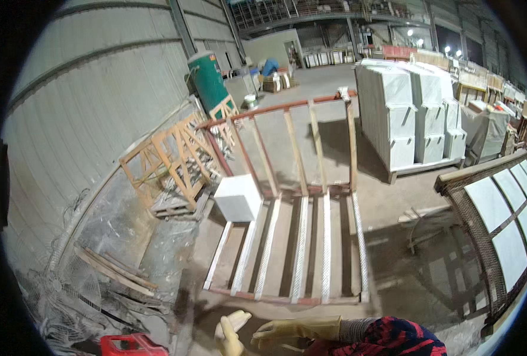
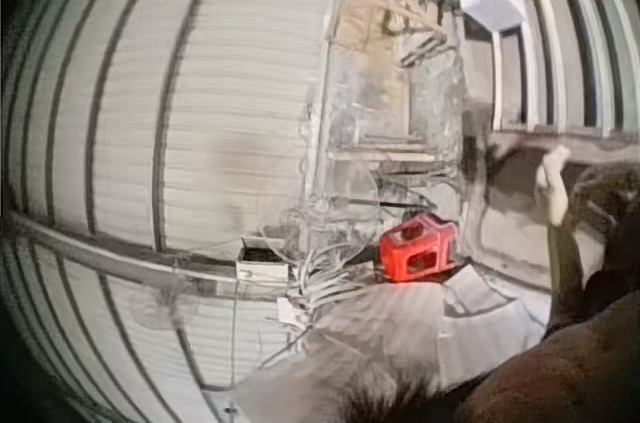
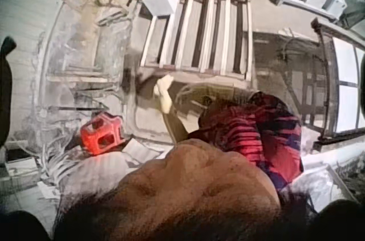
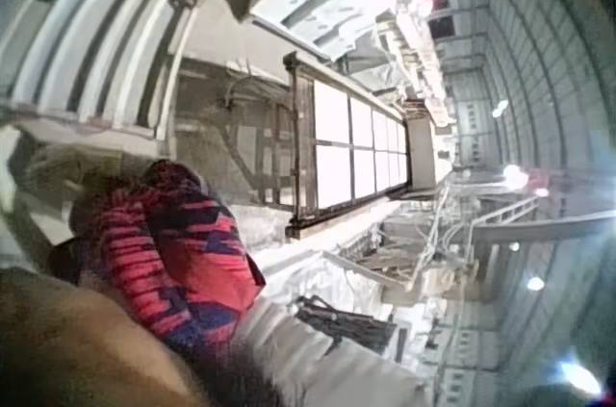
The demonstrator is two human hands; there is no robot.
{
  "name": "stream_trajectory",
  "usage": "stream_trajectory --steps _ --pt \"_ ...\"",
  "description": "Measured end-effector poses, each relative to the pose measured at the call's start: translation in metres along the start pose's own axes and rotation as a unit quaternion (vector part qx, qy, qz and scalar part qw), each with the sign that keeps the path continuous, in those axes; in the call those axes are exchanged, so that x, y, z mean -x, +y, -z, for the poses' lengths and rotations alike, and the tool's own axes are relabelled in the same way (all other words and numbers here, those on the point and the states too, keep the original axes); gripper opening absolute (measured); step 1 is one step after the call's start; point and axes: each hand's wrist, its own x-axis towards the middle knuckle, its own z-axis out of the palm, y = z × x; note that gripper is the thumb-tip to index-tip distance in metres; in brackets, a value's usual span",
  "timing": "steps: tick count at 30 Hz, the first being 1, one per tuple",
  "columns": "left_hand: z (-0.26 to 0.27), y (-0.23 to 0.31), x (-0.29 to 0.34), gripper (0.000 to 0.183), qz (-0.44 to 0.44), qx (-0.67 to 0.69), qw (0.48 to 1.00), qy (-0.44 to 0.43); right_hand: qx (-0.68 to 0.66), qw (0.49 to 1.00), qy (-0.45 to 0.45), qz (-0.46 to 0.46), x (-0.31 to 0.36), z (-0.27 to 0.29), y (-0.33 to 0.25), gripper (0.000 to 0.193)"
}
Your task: The person repeatedly picks up white square tiles from a stack and places them onto a conveyor belt. The person wears yellow gloves and moves between the stack and the belt in a repetitive loop.
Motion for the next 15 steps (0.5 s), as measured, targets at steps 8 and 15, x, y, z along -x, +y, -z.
stream_trajectory --steps 8,15 --pt "0.092 0.009 -0.08 0.031 0.108 -0.19 0.968 0.126 0.106 0.979 -0.14 -0.101 -0.143 0.001 -0.087 0.053" --pt "0.187 -0.017 -0.126 0.034 0.017 -0.094 0.991 0.088 0.028 0.986 -0.126 -0.105 -0.245 -0.035 -0.076 0.05"
